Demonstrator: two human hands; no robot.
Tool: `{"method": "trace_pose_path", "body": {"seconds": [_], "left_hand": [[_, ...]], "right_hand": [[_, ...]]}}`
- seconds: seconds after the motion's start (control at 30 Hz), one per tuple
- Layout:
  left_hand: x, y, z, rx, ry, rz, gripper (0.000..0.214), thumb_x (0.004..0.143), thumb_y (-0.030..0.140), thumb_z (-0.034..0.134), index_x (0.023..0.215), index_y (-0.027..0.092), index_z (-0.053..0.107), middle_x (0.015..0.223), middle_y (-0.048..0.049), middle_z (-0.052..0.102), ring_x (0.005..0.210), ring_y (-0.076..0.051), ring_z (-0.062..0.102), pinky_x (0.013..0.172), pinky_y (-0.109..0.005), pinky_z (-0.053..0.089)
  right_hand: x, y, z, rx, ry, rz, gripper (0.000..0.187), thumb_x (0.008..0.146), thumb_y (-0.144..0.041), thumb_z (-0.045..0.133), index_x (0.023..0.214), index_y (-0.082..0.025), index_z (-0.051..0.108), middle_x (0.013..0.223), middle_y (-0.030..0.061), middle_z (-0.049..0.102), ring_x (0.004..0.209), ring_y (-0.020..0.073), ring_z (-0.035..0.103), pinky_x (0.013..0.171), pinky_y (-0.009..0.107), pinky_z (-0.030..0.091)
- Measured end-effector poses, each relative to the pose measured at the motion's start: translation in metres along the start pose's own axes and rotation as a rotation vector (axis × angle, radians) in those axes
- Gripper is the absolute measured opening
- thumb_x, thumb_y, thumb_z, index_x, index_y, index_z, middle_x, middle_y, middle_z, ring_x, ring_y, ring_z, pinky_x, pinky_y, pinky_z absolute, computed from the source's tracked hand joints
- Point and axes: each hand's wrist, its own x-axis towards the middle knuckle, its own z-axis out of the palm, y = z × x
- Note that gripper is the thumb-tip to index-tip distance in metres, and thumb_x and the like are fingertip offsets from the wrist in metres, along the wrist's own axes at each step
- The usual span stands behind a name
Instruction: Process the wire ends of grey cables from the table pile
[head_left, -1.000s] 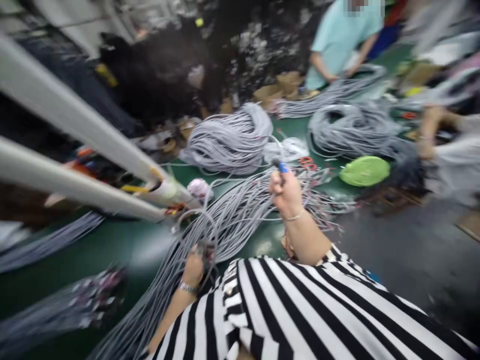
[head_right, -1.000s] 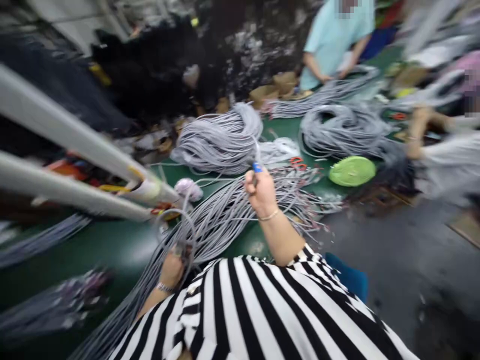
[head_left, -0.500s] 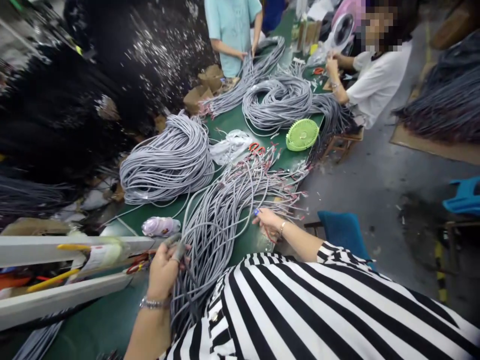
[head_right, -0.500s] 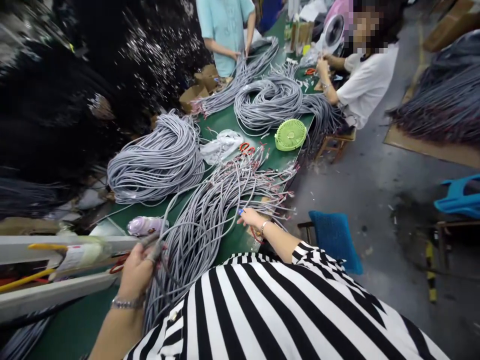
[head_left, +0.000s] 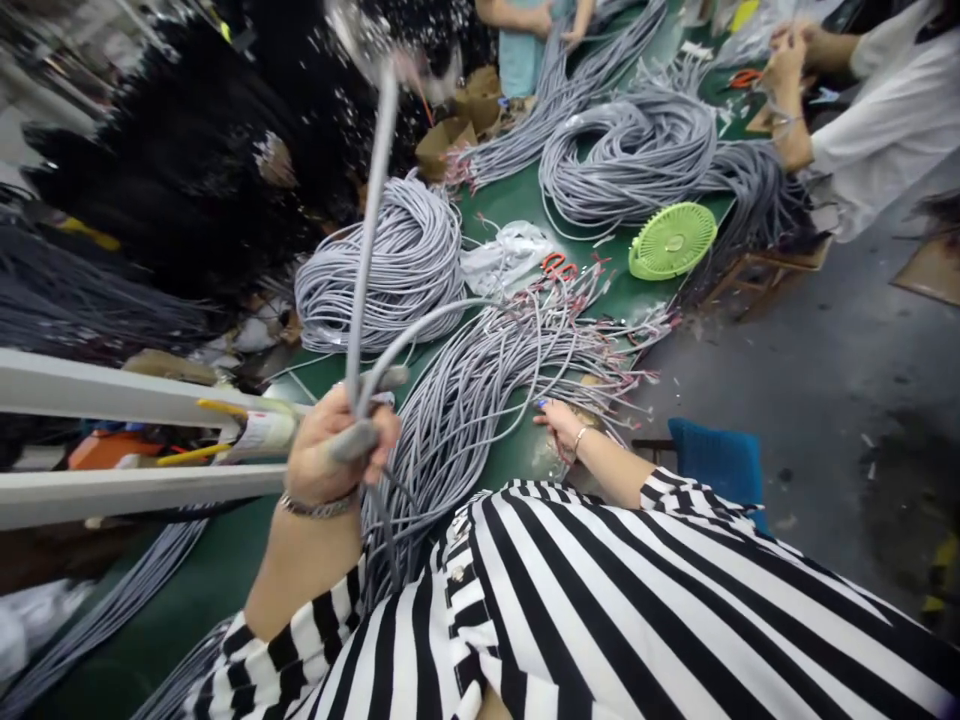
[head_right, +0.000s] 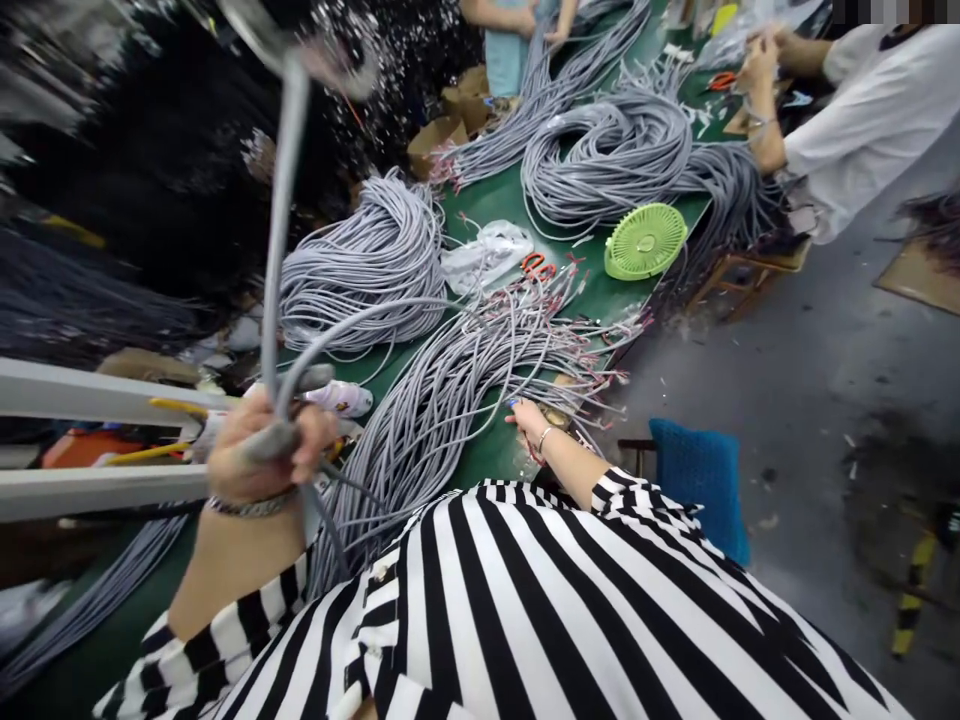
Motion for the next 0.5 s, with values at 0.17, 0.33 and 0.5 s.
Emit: {"method": "trace_pose_path", "body": {"seconds": [0.17,0.33,0.5], "left_hand": [[0.046,-0.062,0.013,0.58,-0.032,-0.185,0.067,0.075,0.038,0.07,0.134,0.015,0.048,0.088,-0.0047,0.068,0.074,-0.019,0.066,0.074,-0.034,0.053],[0.025,-0.143,-0.002,0.796,-0.01,-0.235,0.081,0.075,0.043,0.07,0.143,0.014,0.037,0.133,-0.0171,0.055,0.115,-0.03,0.058,0.103,-0.046,0.044],[-0.035,-0.206,-0.017,0.664,-0.003,-0.403,0.072,0.079,0.043,0.065,0.141,0.015,0.041,0.136,-0.0153,0.054,0.12,-0.027,0.056,0.106,-0.043,0.043]], "right_hand": [[0.023,-0.015,-0.01,-0.292,0.12,-0.185,0.021,0.095,-0.03,0.033,0.095,-0.017,0.051,0.086,0.0045,0.058,0.071,0.0123,0.053,0.058,0.019,0.041],[0.054,-0.042,-0.032,-0.608,0.14,-0.354,0.027,0.095,-0.026,0.03,0.092,-0.014,0.054,0.089,0.0078,0.062,0.083,0.0175,0.052,0.075,0.026,0.041],[0.078,-0.072,-0.039,-0.883,0.088,-0.49,0.025,0.095,-0.025,0.036,0.096,-0.014,0.057,0.101,0.0141,0.066,0.093,0.0224,0.055,0.085,0.031,0.035]]}}
